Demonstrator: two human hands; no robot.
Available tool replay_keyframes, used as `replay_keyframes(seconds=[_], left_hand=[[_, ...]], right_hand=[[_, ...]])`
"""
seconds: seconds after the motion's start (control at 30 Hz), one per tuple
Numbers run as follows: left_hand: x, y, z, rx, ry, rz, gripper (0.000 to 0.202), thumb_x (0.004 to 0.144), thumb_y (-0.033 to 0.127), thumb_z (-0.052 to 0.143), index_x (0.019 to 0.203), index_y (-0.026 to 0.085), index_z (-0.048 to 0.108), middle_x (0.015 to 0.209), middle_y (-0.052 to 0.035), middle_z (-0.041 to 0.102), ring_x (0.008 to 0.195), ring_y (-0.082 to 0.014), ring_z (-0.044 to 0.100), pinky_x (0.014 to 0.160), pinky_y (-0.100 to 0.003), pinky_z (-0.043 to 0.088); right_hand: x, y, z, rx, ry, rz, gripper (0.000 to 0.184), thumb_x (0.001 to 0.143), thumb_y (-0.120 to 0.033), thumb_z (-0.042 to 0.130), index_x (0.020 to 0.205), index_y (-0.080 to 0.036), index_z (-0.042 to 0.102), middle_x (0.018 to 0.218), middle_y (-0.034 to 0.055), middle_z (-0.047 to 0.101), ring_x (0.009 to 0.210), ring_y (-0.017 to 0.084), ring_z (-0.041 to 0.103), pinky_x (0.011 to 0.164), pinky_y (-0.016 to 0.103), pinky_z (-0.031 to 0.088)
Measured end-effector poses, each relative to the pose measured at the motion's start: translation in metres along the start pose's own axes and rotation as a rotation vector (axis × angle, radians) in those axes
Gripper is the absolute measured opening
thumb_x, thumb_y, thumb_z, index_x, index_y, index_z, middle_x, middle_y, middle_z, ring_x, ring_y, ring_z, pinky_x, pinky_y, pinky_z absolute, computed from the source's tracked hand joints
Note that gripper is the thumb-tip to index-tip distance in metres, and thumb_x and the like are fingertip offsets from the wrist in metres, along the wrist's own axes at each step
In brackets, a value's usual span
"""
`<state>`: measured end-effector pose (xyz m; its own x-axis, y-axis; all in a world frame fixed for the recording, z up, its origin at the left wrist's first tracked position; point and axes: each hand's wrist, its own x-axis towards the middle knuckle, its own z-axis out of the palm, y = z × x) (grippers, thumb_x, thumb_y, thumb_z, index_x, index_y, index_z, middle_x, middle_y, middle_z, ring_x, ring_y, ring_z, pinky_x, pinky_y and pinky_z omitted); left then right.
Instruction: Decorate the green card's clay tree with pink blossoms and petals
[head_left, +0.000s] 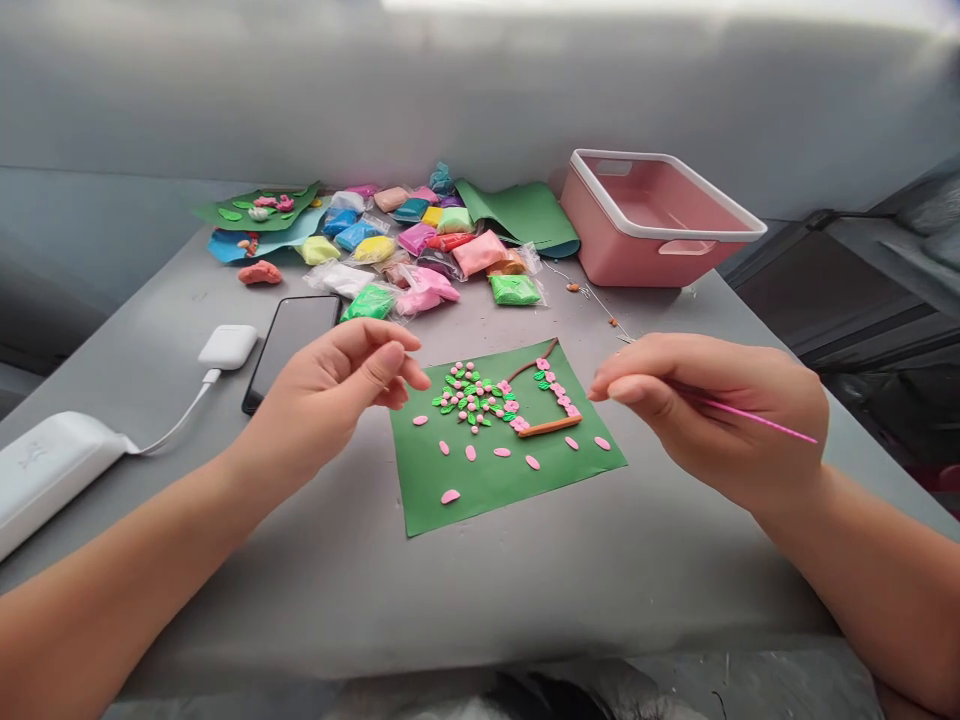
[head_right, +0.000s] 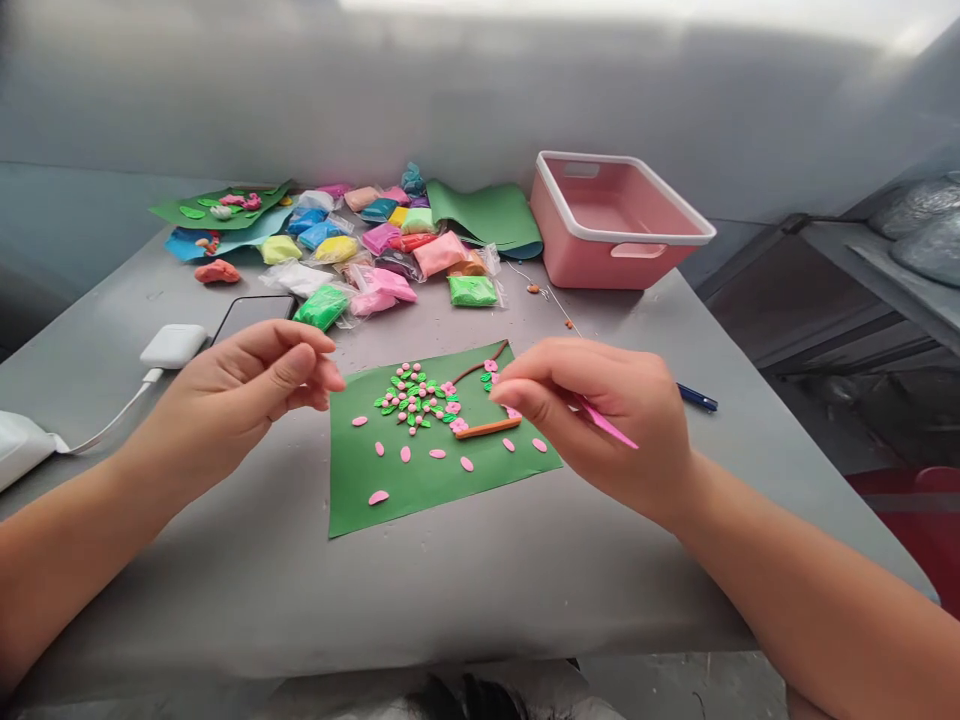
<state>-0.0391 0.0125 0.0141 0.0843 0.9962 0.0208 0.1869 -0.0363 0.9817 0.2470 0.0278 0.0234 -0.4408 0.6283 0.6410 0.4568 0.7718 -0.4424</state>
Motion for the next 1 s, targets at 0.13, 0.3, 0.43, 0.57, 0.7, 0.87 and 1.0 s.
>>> replay_keyframes(seconds=[0.13,0.3,0.43,0.57,0.7,0.87,1.0], left_hand=[[-0.004,-0.008,0.002,0.344,-0.052,0.346,0.015,0.094,0.027,0.064,0.108,0.021,0.067,0.097,-0.0033,0.077,0.087,-0.0145,0.073,0.078,-0.024,0.058],[-0.002,-0.015,-0.001,0.762,-0.178,0.901,0.017,0.095,0.01,0.055,0.102,0.019,0.067,0.083,-0.0014,0.078,0.075,-0.0133,0.072,0.067,-0.022,0.054],[-0.003,-0.009,0.002,0.85,-0.336,1.036,0.014,0.098,0.016,0.052,0.094,0.019,0.065,0.075,-0.0017,0.076,0.068,-0.0152,0.069,0.064,-0.026,0.053],[-0.007,-0.006,0.006,0.9,-0.36,1.11,0.011,0.096,0.014,0.055,0.094,0.015,0.065,0.069,-0.0026,0.073,0.059,-0.016,0.061,0.057,-0.028,0.048],[-0.011,-0.003,0.007,0.935,-0.369,1.103,0.022,0.097,0.017,0.053,0.077,0.016,0.062,0.057,-0.0014,0.061,0.051,-0.0154,0.048,0.05,-0.03,0.04],[-0.015,0.0,0.006,0.959,-0.424,1.082,0.039,0.099,0.028,0.051,0.062,0.02,0.05,0.053,0.001,0.048,0.05,-0.0146,0.037,0.048,-0.031,0.032],[-0.014,-0.001,0.006,0.979,-0.401,1.097,0.035,0.098,0.026,0.054,0.064,0.02,0.052,0.054,0.0019,0.047,0.05,-0.0145,0.035,0.048,-0.03,0.031]], right_hand=[[-0.002,0.001,0.004,0.006,0.007,-0.016,0.011,0.087,-0.016,0.072,0.082,-0.023,0.065,0.07,-0.0017,0.068,0.054,0.011,0.057,0.048,0.026,0.046],[-0.003,0.002,0.006,-0.014,0.023,-0.054,0.011,0.092,-0.013,0.063,0.088,-0.024,0.065,0.073,0.0006,0.067,0.062,0.014,0.063,0.052,0.028,0.05],[-0.001,0.001,0.003,-0.02,0.006,-0.098,0.012,0.087,-0.013,0.071,0.086,-0.023,0.065,0.079,0.0015,0.068,0.058,0.012,0.059,0.05,0.027,0.049],[0.001,-0.001,0.0,-0.071,0.044,-0.093,0.013,0.089,-0.01,0.066,0.092,-0.023,0.066,0.083,0.0026,0.069,0.06,0.012,0.061,0.049,0.028,0.048],[0.002,-0.002,-0.001,-0.039,0.079,-0.084,0.013,0.089,-0.014,0.068,0.081,-0.024,0.066,0.076,0.0021,0.067,0.066,0.016,0.064,0.048,0.029,0.047],[0.002,-0.002,0.0,-0.072,0.115,-0.105,0.019,0.088,-0.007,0.066,0.093,-0.025,0.068,0.083,0.0038,0.069,0.07,0.016,0.065,0.054,0.03,0.051],[0.002,-0.002,0.001,-0.058,0.03,-0.12,0.014,0.089,-0.01,0.066,0.084,-0.023,0.067,0.076,0.0017,0.067,0.063,0.013,0.061,0.053,0.028,0.05]])
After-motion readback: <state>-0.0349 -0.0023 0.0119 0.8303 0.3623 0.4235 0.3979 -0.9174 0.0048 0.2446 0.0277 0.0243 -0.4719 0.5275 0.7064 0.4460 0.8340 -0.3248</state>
